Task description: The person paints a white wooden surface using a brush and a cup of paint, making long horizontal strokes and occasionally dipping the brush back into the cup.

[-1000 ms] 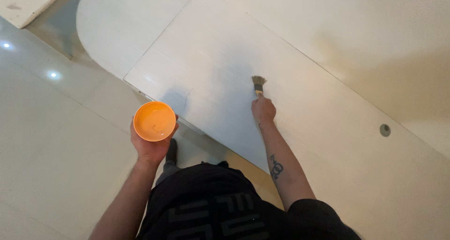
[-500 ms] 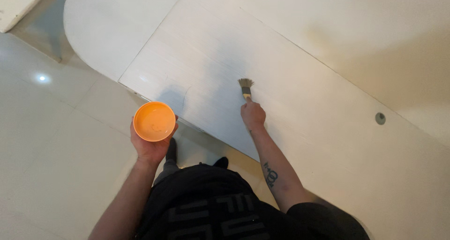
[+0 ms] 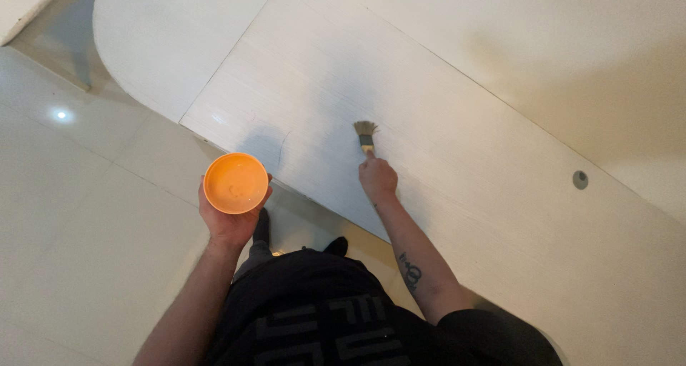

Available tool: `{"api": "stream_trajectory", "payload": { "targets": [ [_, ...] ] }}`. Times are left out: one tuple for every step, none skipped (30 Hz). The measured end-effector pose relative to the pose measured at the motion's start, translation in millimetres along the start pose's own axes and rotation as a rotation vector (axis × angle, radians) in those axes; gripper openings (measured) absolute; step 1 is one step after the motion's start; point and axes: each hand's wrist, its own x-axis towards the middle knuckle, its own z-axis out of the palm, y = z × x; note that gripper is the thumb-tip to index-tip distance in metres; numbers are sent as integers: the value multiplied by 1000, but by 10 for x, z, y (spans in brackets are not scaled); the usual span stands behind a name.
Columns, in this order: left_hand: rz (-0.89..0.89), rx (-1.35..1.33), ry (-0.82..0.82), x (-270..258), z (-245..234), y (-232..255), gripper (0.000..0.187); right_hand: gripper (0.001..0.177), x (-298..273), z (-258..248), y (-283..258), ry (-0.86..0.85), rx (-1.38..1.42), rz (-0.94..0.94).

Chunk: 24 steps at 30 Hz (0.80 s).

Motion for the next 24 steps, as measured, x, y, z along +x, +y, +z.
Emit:
{"api": "stream_trajectory", "payload": {
  "targets": [
    [2,-2,2,0,7,8,75,46,-1,18,-36,-1,-1,-3],
    [2,-30,-39,0,12,15,73,45,-1,45,-71,42,-29,-41],
    [2,-59,-80,-2,11,18,70,43,2,75,-97,86,-56,-80],
    [5,-60,-79,-4,10,17,70,43,8,104,-119,85,-57,-83],
    [12,-52,-89,-5,13,20,70,42,22,130,-148,79,-55,-86],
    [20,-44,-98,-7,11,26,70,41,36,154,-169,73,-53,-89],
    [25,-46,-98,-7,-3,28,70,41,53,184,-186,74,-53,-94],
    [38,-56,-117,-6,-17,28,70,41,75,213,-204,84,-56,-121],
    [49,-66,-133,-6,-20,31,70,41,97,234,-217,90,-58,-148],
    [53,-67,-130,-6,-19,42,70,41,121,247,-233,88,-58,-152],
    [55,-69,-123,-9,-23,55,70,41,139,257,-255,95,-57,-163],
    [57,-72,-117,-16,-28,68,71,42,148,263,-281,101,-56,-174],
    [64,-76,-115,-21,-35,78,71,42,161,262,-307,102,-58,-181],
    [61,-70,-99,-27,-41,92,70,42,170,256,-331,80,-60,-177],
    [57,-65,-81,-33,-41,106,70,43,181,246,-358,57,-62,-173],
    [63,-68,-78,-41,-38,114,70,43,196,235,-388,55,-64,-180],
    [64,-76,-75,-55,-40,120,70,43,210,226,-417,48,-73,-182],
    [65,-85,-73,-67,-44,125,70,43,224,220,-445,42,-83,-184],
    [69,-88,-69,-78,-55,128,70,43,227,222,-468,39,-85,-191],
    [65,-78,-33,-82,-64,133,70,43,237,224,-496,48,-87,-200],
    [62,-68,2,-83,-65,145,70,42,258,219,-533,57,-87,-211],
    [67,-71,7,-93,-69,151,70,42,284,212,-568,54,-89,-218],
    [83,-80,-22,-115,-82,149,71,43,307,212,-603,35,-89,-225],
    [100,-88,-51,-136,-96,148,72,44,320,220,-632,16,-89,-231]
  ]
}}
